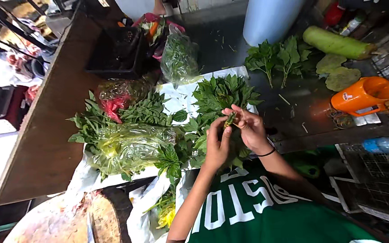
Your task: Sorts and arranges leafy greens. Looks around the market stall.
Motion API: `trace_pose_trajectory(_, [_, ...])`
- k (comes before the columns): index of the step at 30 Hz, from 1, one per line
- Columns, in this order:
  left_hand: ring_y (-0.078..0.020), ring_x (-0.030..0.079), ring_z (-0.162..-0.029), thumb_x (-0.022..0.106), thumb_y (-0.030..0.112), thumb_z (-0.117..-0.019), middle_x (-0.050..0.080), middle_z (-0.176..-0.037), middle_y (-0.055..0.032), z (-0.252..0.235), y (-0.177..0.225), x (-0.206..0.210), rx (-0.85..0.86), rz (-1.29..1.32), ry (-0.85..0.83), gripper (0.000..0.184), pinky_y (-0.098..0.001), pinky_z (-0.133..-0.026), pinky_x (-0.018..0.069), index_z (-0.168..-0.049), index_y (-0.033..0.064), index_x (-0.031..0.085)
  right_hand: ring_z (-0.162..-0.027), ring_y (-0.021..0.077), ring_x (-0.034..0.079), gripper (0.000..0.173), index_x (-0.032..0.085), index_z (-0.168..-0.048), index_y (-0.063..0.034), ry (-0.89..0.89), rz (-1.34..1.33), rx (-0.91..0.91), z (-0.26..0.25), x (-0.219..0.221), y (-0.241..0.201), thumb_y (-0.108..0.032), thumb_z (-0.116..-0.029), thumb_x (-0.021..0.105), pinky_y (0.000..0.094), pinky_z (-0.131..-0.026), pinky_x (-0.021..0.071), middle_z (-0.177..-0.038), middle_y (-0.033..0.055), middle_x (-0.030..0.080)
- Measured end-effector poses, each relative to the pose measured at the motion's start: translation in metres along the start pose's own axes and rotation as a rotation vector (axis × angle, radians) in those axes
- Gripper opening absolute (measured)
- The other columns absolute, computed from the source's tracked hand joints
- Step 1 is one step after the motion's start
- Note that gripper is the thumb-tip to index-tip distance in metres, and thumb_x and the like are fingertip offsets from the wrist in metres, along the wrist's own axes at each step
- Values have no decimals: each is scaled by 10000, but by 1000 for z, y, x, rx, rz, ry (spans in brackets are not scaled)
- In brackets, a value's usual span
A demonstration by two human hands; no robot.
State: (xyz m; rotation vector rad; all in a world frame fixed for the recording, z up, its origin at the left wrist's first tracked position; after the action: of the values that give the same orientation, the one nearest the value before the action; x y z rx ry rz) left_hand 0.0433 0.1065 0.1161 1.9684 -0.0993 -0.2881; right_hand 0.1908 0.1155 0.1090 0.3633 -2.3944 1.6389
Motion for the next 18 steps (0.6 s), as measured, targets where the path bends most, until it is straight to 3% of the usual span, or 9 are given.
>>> trace_pose_trajectory(4, [-127, 651, -1025, 634, 236, -1025, 724, -1118, 11, 4, -11, -8, 83, -289, -120, 237, -471, -983, 463, -1230, 127, 680, -1212, 256, 659, 622, 577, -1430, -11, -78, 274, 95, 2, -7, -17, -166, -875, 812, 405, -1007, 575, -1347, 124, 672])
trace_pose_trajectory(6, [-113, 662, -972, 610, 328, -1037, 727, -1023, 40, 0, -11, -10, 180, -483, -301, 210, -467, -941, 472, -1120, 175, 728, -1111, 210, 712, 544, 660, -1360, -49, -41, 370, 243, 5, -17, -22, -139, -851, 831, 384, -942, 609, -1257, 73, 731])
trace_pose_trajectory(8, [-119, 661, -948, 560, 384, -1054, 729, -991, 48, -2, -7, -5, 242, -546, -479, 258, -469, -913, 464, -1131, 226, 749, -1069, 207, 732, 488, 695, -1315, -50, -8, 388, 353, 13, -24, -25, -157, -857, 828, 385, -935, 618, -1192, 73, 757])
trace_pose_trajectory(11, [-75, 660, -1060, 582, 348, -1049, 744, -1155, 71, -5, -4, 5, 168, -274, -661, 267, -466, -1014, 437, -1244, 248, 735, -1049, 243, 726, 331, 703, -1266, 4, 88, 201, 459, 31, -32, -21, -196, -1010, 641, 397, -914, 605, -1157, 141, 752])
trace_pose_trajectory(12, [-72, 656, -1104, 600, 289, -1044, 736, -1210, 51, -7, -2, 7, 86, -83, -704, 280, -440, -1056, 439, -1280, 203, 723, -1054, 262, 719, 369, 689, -1245, 31, 164, 61, 492, 36, -34, -20, -248, -1067, 527, 407, -914, 594, -1153, 171, 744])
trace_pose_trajectory(13, [-88, 670, -1070, 607, 229, -1037, 737, -1183, 9, -10, -1, 9, 10, 123, -706, 281, -394, -1026, 497, -1279, 131, 712, -1052, 268, 716, 437, 664, -1239, 29, 236, -93, 505, 39, -35, -18, -325, -1087, 459, 410, -911, 590, -1148, 182, 739])
trace_pose_trajectory(14, [-98, 684, -952, 602, 201, -1034, 734, -1086, -23, -13, -2, 10, -55, 319, -672, 276, -342, -903, 573, -1265, 80, 693, -1074, 278, 713, 470, 640, -1243, -1, 274, -236, 479, 39, -33, -17, -399, -1087, 444, 426, -936, 585, -1155, 182, 734])
trace_pose_trajectory(16, [-111, 656, -801, 606, 302, -1037, 705, -931, -35, -18, -10, 14, -171, 611, -566, 300, -313, -750, 570, -1264, 112, 657, -1129, 310, 703, 470, 654, -1288, -67, 219, -371, 293, 34, -28, -20, -455, -1051, 535, 468, -990, 570, -1183, 182, 733])
trace_pose_trajectory(18, [-124, 649, -770, 600, 303, -1042, 684, -873, -43, -26, -17, 16, -225, 659, -490, 280, -315, -745, 564, -1266, 136, 619, -1179, 341, 676, 389, 665, -1329, -48, 76, -229, 31, 22, -31, -28, -282, -1019, 647, 498, -1025, 556, -1260, 200, 701])
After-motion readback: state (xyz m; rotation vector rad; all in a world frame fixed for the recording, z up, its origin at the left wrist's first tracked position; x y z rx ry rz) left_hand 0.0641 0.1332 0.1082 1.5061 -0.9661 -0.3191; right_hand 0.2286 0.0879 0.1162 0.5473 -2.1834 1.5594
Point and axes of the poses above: each hand's wrist, its own z-axis away from the middle knuckle, its own x-axis out of the palm, y = z × x, the point moved 4 cm from there along -z, towards the middle knuckle
